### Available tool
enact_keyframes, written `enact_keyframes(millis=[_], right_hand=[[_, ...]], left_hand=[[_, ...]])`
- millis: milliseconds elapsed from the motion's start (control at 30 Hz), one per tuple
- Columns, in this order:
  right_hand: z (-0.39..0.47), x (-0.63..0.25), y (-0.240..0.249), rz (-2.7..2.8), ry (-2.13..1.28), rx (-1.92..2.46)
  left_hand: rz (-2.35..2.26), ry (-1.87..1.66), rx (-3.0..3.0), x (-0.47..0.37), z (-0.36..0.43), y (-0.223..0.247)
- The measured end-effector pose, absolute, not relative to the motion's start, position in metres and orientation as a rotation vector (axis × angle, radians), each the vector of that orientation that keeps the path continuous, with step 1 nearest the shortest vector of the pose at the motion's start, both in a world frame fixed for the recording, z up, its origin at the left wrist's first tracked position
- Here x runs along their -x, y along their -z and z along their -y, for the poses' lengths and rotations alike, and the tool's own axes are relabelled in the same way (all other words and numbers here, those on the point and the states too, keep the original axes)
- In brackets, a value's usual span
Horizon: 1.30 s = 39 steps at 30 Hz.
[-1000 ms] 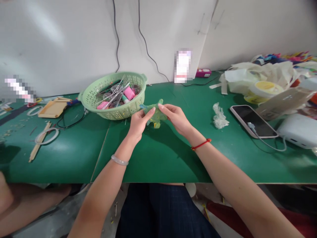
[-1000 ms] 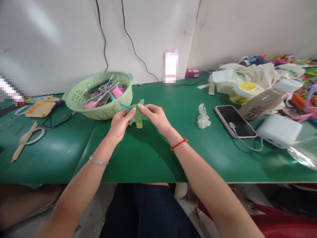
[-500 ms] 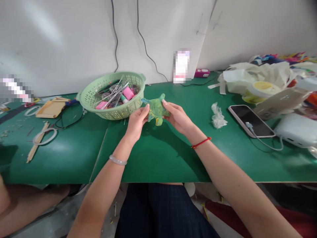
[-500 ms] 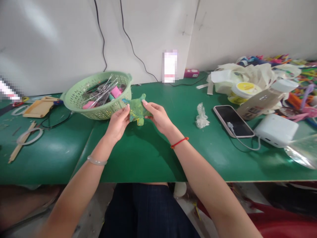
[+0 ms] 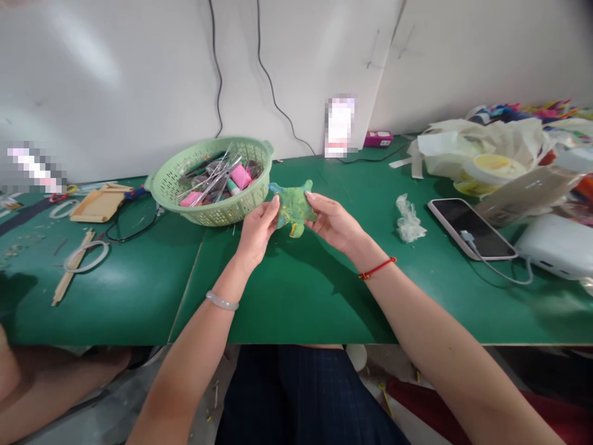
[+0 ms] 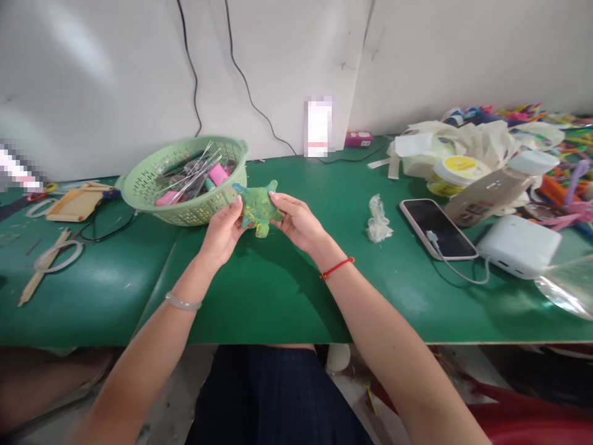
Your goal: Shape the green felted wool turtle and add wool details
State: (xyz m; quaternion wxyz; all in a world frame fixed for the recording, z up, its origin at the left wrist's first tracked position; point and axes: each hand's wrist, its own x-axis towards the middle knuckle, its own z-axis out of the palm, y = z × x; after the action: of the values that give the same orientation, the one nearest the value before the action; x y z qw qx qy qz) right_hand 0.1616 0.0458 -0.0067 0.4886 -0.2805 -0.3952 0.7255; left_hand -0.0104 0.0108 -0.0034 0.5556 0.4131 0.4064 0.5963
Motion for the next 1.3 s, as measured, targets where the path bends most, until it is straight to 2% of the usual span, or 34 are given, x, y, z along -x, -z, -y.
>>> enact_keyframes(millis=[1300], right_hand=[[-0.042,-0.1532,0.009,0.919,-1.774,0.663]], left_hand=[[-0.97,-1.48,-0.999,0.0112,-0.0118,0.0046]])
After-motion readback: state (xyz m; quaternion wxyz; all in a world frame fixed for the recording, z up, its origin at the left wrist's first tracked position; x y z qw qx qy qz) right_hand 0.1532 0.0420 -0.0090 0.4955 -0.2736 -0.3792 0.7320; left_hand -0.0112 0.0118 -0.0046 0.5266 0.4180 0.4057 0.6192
